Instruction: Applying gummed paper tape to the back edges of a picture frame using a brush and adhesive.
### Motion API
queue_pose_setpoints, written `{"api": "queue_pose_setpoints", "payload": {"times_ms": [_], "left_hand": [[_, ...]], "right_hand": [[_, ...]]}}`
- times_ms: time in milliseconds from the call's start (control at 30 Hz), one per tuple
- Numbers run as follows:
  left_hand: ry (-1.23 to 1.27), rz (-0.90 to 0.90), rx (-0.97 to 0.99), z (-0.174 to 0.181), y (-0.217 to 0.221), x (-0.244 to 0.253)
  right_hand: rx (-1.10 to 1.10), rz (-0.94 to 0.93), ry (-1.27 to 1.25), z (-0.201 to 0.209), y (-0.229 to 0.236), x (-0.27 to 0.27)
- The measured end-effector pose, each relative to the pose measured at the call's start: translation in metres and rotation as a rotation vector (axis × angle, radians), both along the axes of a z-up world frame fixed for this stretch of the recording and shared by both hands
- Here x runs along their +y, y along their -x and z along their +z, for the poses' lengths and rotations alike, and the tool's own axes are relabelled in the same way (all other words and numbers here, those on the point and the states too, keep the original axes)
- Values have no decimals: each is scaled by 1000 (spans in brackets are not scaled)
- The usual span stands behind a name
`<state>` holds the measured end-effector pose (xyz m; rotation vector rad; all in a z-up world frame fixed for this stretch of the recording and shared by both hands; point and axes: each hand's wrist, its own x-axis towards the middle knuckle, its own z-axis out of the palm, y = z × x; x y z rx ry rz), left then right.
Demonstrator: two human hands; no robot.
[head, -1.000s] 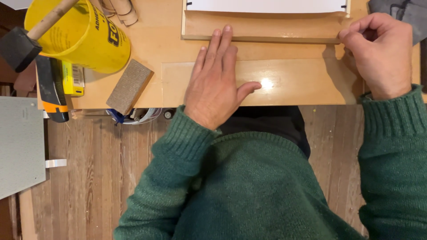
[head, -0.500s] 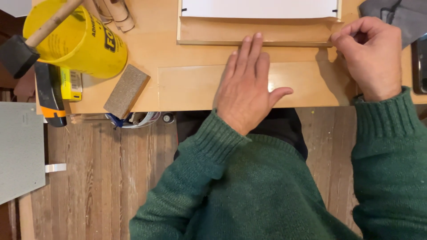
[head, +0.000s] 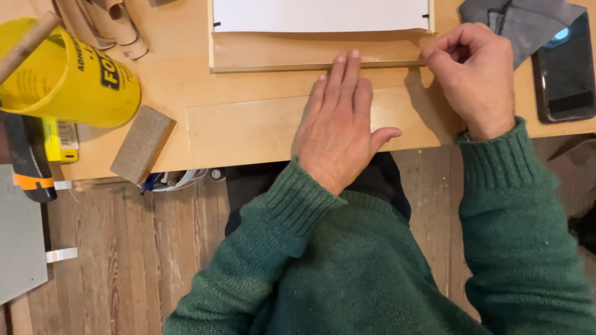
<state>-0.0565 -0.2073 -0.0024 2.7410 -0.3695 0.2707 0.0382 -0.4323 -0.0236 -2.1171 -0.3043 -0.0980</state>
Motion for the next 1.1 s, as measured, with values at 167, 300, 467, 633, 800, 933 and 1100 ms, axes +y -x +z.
{"api": "queue_pose_setpoints", "payload": {"times_ms": [167,300,467,633,800,933,1100], "left_hand": [[3,-67,-9,-2,-5,-19],[-18,-88,1,-3,-7,-23],[-43,-80,8,-5,-6,-24],[-44,-84,8,-6,-6,-24],[-62,-89,4,-4,-7,-24],[-33,-84,5,-4,-7,-25],[-48,-88,11,-5,-8,-26]], "right_hand": [[-49,-14,51,1,-2,0],[-73,-29,82,3,0,4],[-121,-23,122,2,2,3],[-148,-28,145,2,2,4],[-152,-28,144,2,2,4],[-121,-25,142,3,0,2],[-95,-36,162,8,-3,-2]]}}
